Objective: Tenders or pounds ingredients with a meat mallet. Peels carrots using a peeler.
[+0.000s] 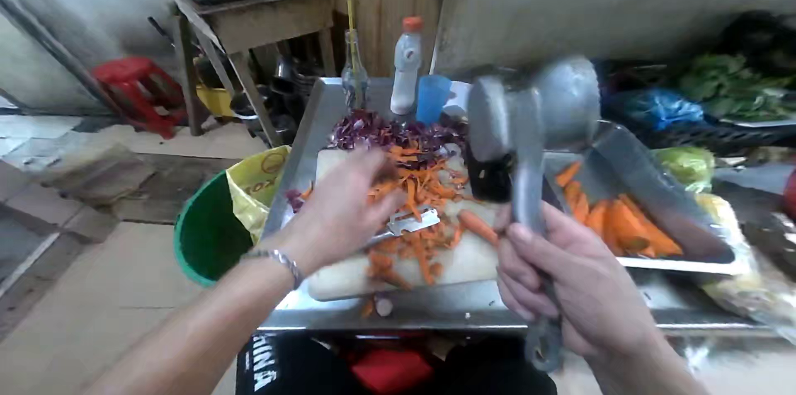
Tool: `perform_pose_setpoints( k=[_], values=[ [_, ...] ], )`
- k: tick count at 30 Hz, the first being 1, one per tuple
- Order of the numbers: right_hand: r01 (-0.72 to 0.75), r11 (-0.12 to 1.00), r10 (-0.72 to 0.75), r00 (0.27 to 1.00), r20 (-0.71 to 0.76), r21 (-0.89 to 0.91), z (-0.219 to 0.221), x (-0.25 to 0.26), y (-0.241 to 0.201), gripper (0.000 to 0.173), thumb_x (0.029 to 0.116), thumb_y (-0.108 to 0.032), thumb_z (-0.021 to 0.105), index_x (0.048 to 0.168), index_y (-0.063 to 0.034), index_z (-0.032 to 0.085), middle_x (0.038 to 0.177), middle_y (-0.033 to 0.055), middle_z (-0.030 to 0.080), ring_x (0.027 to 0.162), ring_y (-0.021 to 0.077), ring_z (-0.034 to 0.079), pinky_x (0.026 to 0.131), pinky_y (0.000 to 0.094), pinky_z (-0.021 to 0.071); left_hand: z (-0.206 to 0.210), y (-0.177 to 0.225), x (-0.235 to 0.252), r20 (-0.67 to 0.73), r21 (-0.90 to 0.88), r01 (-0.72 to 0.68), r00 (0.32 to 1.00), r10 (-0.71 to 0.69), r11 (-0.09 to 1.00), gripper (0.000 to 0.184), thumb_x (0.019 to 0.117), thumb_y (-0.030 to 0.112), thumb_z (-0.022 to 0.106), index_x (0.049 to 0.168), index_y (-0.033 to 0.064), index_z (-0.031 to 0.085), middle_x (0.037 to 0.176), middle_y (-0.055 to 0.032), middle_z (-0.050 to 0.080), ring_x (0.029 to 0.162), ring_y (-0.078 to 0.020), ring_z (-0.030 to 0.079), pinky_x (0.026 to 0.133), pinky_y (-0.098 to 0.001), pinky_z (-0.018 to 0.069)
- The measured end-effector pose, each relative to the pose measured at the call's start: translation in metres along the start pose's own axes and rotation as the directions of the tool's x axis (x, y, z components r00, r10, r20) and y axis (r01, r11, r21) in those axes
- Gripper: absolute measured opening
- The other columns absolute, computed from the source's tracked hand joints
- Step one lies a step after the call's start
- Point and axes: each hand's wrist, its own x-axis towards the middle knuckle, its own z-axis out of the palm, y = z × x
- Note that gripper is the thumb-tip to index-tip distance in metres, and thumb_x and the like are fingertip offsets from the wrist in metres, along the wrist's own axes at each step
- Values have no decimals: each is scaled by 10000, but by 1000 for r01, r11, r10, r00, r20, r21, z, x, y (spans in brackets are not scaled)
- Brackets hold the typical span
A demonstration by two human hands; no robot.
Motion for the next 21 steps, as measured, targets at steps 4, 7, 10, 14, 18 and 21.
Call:
perform_pose_setpoints(
  k=[4, 7, 10, 14, 18, 21],
  values=[
    [82, 995, -74, 986, -147, 47, -11, -17, 23, 164, 1060, -225, 480, 1142, -140, 594, 546, -5, 380, 361, 77, 379, 354, 251, 436, 38, -27, -23, 299, 383, 143, 915, -269, 913, 463, 907, 431, 776, 1253, 148, 654, 1185, -102, 653, 1057, -295, 658, 882, -531, 559],
    [114, 993, -111, 982, -155, 9, -12, -26, 30, 168, 1054, -196, 475, 1160, -127, 587, 549, -5, 400, 365, 87, 398, 353, 261, 443, 48, -33, -24, 335, 397, 140, 898, -286, 907, 443, 925, 341, 775, 1285, 122, 636, 1211, -128, 641, 1111, -311, 642, 938, -496, 548],
    [93, 995, -96, 991, -93, -40, -17, -34, 30, 169, 1074, -193, 461, 1177, -130, 580, 583, -25, 457, 406, 88, 448, 388, 275, 469, 54, -33, -28, 317, 381, 164, 901, -296, 910, 383, 976, 278, 706, 1315, 115, 638, 1258, -152, 630, 1132, -330, 640, 936, -506, 554],
    [67, 998, -67, 997, 25, 7, -27, -29, 36, 201, 1110, -194, 381, 1205, -171, 556, 629, -67, 530, 474, 88, 524, 442, 305, 515, 61, -25, -50, 127, 366, 168, 965, -228, 915, 313, 1038, 250, 565, 1272, 57, 642, 1181, -169, 639, 992, -314, 686, 788, -464, 596],
    [48, 999, -48, 998, 30, -16, -28, -20, 46, 204, 1115, -191, 338, 1201, -159, 520, 622, -67, 542, 469, 98, 543, 443, 311, 531, 38, -19, -92, -23, 59, 409, 913, -408, 911, 331, 1100, 321, 459, 1299, 111, 618, 1149, -91, 653, 882, -228, 688, 773, -437, 596],
    [52, 994, -44, 996, 84, -97, -17, -17, 55, 217, 1118, -187, 325, 1218, -153, 515, 647, -64, 583, 484, 101, 564, 453, 315, 537, 17, -47, -166, -129, -185, 557, 803, -582, 810, 334, 1072, 453, 480, 1200, 194, 648, 806, 9, 635, 643, -132, 611, 601, -366, 558]
  ],
)
